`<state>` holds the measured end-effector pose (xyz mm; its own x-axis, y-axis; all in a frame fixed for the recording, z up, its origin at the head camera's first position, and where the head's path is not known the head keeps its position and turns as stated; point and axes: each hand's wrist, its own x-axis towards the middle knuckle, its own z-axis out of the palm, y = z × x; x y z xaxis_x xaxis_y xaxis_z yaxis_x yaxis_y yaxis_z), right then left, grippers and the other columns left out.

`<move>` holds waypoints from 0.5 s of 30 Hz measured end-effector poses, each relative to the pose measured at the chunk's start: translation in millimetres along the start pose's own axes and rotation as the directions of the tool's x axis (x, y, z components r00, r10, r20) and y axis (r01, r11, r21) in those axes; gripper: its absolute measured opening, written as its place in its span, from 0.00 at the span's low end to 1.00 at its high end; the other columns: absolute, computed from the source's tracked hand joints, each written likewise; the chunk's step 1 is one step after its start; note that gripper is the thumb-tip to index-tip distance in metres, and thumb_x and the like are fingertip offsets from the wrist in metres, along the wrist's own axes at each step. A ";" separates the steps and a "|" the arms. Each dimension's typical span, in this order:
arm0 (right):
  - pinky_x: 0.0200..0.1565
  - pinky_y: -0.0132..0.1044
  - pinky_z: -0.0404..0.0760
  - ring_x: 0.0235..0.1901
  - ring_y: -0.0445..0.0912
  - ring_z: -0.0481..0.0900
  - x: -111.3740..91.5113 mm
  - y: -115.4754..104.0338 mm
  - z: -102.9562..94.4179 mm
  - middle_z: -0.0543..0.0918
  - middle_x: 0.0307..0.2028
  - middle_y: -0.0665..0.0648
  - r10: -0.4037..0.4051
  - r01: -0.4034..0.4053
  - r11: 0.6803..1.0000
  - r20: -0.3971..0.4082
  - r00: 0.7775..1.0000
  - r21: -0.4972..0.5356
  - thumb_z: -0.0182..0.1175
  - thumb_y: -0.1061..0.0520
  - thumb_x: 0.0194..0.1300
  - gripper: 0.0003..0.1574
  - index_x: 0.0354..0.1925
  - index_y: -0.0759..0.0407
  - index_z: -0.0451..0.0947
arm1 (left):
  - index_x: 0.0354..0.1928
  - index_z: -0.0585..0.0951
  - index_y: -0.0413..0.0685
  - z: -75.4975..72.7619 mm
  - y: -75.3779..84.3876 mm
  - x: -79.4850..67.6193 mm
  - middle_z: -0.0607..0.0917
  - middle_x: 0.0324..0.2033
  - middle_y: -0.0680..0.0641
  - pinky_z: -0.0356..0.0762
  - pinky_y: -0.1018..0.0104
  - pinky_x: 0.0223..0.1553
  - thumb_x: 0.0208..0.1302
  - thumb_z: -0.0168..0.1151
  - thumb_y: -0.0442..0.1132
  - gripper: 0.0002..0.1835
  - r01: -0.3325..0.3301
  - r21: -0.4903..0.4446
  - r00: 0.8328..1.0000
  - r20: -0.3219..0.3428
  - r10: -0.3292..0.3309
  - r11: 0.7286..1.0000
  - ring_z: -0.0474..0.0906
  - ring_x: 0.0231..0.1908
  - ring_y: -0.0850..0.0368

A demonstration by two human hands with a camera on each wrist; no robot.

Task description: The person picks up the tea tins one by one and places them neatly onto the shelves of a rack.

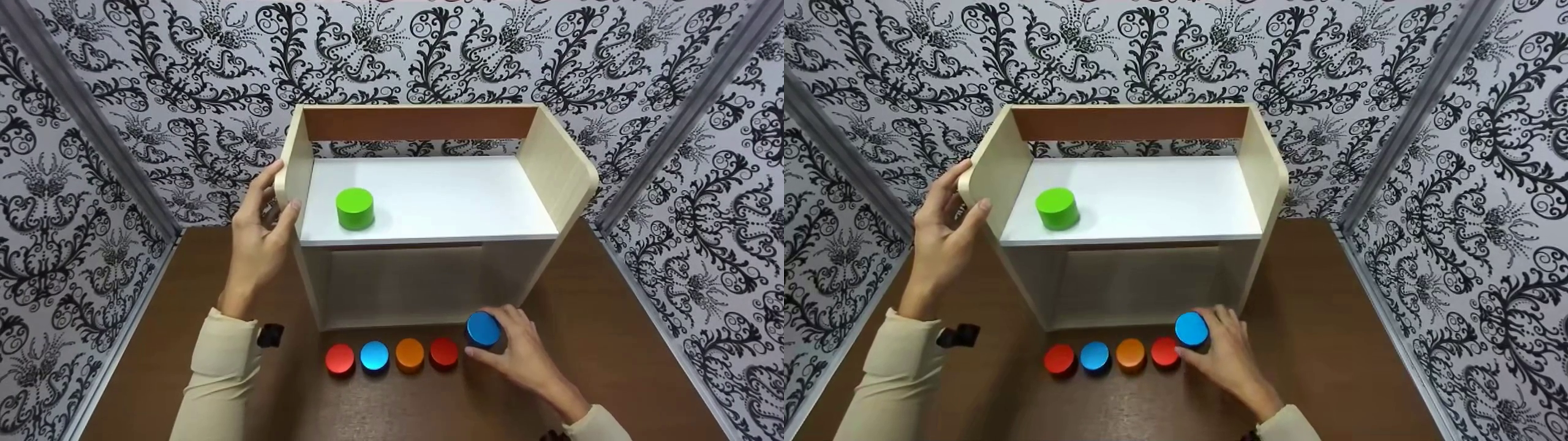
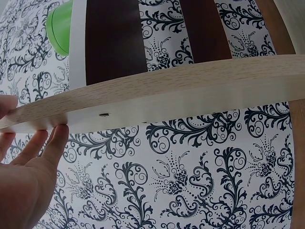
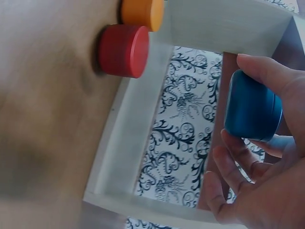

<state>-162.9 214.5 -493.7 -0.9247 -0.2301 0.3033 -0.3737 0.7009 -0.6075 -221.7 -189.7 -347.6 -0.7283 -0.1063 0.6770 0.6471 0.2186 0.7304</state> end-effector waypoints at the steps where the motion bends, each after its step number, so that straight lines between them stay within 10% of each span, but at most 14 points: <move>1: 0.53 0.62 0.73 0.49 0.53 0.74 0.7 -1.9 -0.9 0.79 0.45 0.52 -0.009 0.009 1.000 -0.007 1.000 0.000 0.82 0.46 0.48 0.38 0.54 0.56 0.81 | 0.72 0.70 0.44 0.1 0.2 0.0 0.77 0.61 0.38 0.85 0.58 0.56 0.69 0.59 0.25 0.30 0.000 -0.002 1.000 0.001 0.000 1.000 0.79 0.57 0.41; 15: 0.49 0.51 0.76 0.48 0.48 0.73 7.7 -29.4 -16.5 0.79 0.44 0.47 -0.046 0.047 0.999 -0.015 0.999 0.019 0.83 0.47 0.46 0.39 0.55 0.57 0.81 | 0.72 0.70 0.45 0.4 2.2 0.3 0.78 0.59 0.36 0.87 0.58 0.53 0.69 0.59 0.25 0.30 0.015 -0.011 1.000 0.003 -0.015 1.000 0.80 0.56 0.40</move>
<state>-157.8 203.3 -461.4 -0.9052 -0.2525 0.3418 -0.4177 0.6767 -0.6063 -220.7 -188.8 -345.8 -0.7387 -0.1068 0.6655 0.6383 0.2064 0.7416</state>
